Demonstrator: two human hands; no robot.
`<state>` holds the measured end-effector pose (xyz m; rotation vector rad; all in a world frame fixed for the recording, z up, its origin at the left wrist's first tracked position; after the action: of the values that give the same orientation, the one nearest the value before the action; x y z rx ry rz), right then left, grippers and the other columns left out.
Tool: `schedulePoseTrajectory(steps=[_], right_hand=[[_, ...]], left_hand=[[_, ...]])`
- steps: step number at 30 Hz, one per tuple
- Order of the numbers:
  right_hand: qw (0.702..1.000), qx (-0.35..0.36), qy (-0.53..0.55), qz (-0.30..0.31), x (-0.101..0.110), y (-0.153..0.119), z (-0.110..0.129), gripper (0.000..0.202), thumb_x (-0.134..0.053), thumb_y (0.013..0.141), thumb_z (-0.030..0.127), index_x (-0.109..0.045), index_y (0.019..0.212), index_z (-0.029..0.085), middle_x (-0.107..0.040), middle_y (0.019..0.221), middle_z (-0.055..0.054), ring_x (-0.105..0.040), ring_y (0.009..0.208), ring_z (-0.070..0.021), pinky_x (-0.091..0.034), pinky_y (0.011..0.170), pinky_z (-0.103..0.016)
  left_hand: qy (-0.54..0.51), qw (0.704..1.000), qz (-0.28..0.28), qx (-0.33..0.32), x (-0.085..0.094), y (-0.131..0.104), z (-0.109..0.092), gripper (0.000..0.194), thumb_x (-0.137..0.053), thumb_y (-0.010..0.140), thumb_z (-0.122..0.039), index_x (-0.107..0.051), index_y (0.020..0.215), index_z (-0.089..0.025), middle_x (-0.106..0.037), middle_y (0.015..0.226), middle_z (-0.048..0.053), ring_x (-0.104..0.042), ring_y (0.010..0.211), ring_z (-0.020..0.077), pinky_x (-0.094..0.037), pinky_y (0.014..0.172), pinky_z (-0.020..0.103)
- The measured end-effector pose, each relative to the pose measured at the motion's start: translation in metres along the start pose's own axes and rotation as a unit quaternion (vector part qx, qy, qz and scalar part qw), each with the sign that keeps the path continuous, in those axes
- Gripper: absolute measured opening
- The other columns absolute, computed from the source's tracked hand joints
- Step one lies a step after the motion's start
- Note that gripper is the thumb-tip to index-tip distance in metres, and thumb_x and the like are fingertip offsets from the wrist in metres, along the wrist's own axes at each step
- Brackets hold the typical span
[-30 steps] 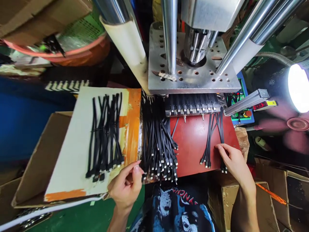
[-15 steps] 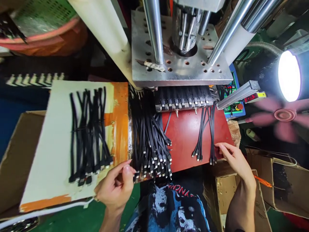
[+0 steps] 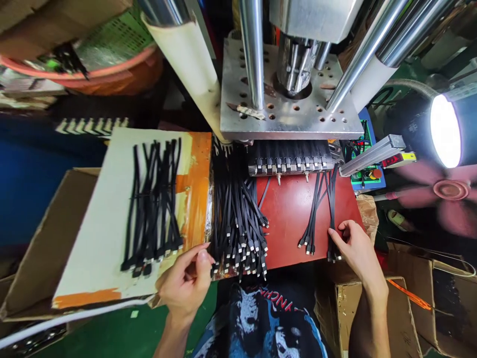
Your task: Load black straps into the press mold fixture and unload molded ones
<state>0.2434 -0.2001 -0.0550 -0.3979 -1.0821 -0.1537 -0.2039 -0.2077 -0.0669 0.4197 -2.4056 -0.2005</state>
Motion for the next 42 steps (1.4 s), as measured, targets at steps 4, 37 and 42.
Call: schedulePoseTrajectory(steps=[4, 37, 42], right_hand=[[0.991, 0.007, 0.131, -0.021, 0.008, -0.006, 0.018, 0.040, -0.063, 0.097, 0.061, -0.063, 0.104, 0.022, -0.063, 0.085, -0.001, -0.057, 0.071, -0.0177, -0.047, 0.067, -0.030], [0.969, 0.200, 0.129, 0.064, -0.026, -0.012, 0.097, 0.039, -0.060, 0.099, 0.059, -0.074, 0.106, 0.024, -0.076, 0.090, -0.003, -0.070, 0.068, -0.0162, -0.058, 0.061, -0.024], [0.957, 0.238, 0.157, 0.063, -0.081, 0.007, 0.149, 0.053, -0.058, 0.096, 0.070, -0.073, 0.112, 0.021, -0.078, 0.094, -0.008, -0.074, 0.075, -0.0224, -0.062, 0.065, -0.032]], left_hand=[[-0.003, 1.000, 0.007, 0.001, -0.001, 0.003, -0.006, 0.017, -0.068, 0.094, -0.024, -0.078, 0.103, -0.014, -0.076, 0.067, 0.001, -0.069, 0.053, 0.0119, -0.056, 0.055, 0.020], [-0.023, 0.999, 0.002, -0.046, -0.001, 0.010, -0.034, 0.014, -0.060, 0.098, -0.018, -0.074, 0.101, -0.018, -0.073, 0.067, -0.004, -0.067, 0.052, 0.0090, -0.054, 0.056, 0.018], [-0.007, 1.000, -0.006, -0.021, -0.001, 0.007, -0.038, 0.020, -0.055, 0.099, -0.021, -0.075, 0.099, -0.021, -0.075, 0.070, 0.000, -0.069, 0.056, 0.0131, -0.057, 0.061, 0.024]])
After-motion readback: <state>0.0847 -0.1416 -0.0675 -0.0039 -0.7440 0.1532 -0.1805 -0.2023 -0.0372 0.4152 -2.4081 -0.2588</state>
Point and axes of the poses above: each hand's wrist, its own y-axis towards the middle knuckle, its own x-axis out of the back of the hand, z = x × y, the point moved 7 cm from there along y, towards the middle knuckle
